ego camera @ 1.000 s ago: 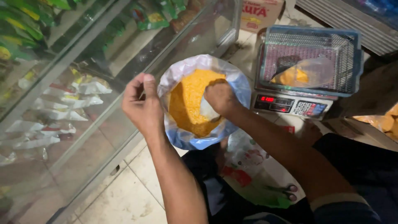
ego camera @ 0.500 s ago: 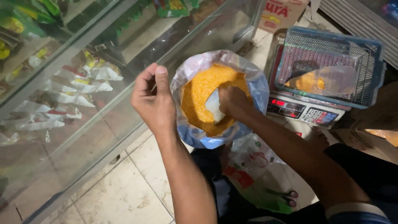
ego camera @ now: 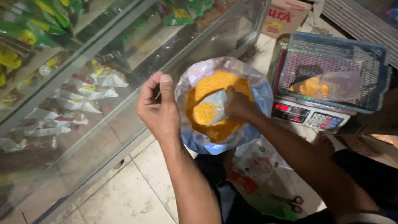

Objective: Scooping snacks from a large bulk container into smaller plastic bags and weighing them on a digital scale.

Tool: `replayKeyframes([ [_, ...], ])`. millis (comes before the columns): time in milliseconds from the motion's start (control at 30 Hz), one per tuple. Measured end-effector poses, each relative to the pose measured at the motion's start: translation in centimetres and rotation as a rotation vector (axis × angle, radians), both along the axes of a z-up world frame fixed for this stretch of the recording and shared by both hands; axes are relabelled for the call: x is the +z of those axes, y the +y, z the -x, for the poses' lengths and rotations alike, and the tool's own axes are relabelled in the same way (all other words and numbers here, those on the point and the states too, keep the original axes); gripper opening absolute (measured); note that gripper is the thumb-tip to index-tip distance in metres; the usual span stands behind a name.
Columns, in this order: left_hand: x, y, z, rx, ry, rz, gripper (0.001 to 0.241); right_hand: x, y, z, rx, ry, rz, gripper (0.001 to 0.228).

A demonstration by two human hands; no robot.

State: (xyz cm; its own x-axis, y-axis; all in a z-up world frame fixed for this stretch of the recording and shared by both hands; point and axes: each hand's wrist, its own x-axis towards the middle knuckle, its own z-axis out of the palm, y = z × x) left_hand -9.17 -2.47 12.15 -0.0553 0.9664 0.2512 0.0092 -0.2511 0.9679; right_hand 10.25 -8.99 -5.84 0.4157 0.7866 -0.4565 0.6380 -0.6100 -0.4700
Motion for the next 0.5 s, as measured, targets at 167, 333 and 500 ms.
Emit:
replayKeyframes([
  [167,-0.4,0.1,0.1,-0.004,-0.018,-0.027,0.017,0.0,-0.5,0.3,-0.040,0.065,0.049,0.053],
  [333,-1.3,0.7,0.0,0.007,-0.021,-0.084,0.014,4.6,-2.1,0.2,-0.062,0.139,-0.046,0.038],
  [500,-2.0,1.2,0.8,-0.030,-0.009,-0.141,0.013,9.1,-3.4,-0.3,-0.075,0.154,-0.069,0.032],
])
